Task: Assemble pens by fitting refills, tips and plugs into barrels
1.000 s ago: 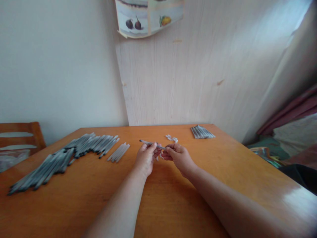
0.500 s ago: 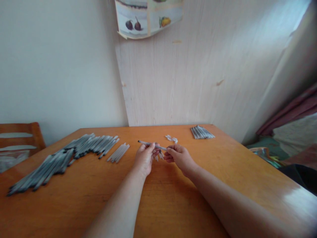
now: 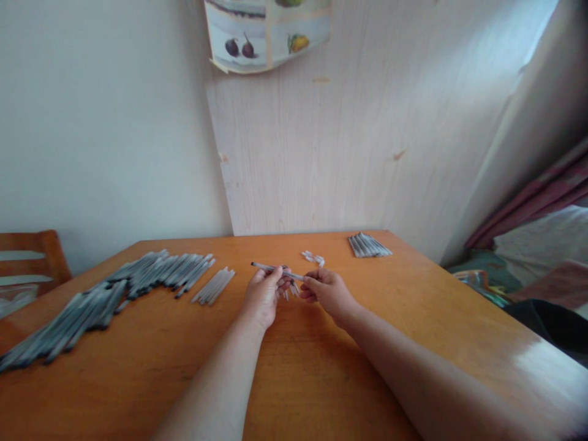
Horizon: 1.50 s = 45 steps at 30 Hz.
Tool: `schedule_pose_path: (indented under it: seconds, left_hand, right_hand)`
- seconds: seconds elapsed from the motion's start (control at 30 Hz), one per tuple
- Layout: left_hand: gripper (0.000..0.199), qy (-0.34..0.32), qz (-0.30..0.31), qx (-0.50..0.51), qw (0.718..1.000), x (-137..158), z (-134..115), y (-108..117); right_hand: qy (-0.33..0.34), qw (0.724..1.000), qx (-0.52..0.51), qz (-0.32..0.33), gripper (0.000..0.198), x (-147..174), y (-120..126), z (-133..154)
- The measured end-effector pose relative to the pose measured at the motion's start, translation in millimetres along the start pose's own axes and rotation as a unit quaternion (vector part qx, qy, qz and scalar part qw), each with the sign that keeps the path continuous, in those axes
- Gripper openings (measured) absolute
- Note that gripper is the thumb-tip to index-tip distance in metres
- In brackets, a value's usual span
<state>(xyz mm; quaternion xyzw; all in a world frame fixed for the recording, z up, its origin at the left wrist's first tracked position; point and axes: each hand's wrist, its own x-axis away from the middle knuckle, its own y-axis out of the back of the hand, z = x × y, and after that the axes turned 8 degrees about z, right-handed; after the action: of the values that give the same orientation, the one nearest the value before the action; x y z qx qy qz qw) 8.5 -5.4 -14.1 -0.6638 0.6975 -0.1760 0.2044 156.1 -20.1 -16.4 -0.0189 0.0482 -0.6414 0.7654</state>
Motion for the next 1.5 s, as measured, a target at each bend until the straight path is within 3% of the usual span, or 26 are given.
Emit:
schedule_pose_path:
  seconds: [0.97,1.5]
  left_hand:
    - [0.016,0.008,0.018,0.005,1.0,-3.6,3.7,5.7]
    - [0.017,0.002,0.01,-0.001,1.0,-7.3,6.3,10.1]
  right_hand:
    - [0.017,0.999,0.035,-0.007,0.015,-2.6,4.8,-2.2]
    - [0.079,0.977,0.199,-0.004,0.02,-7.6,11.7,-12.6]
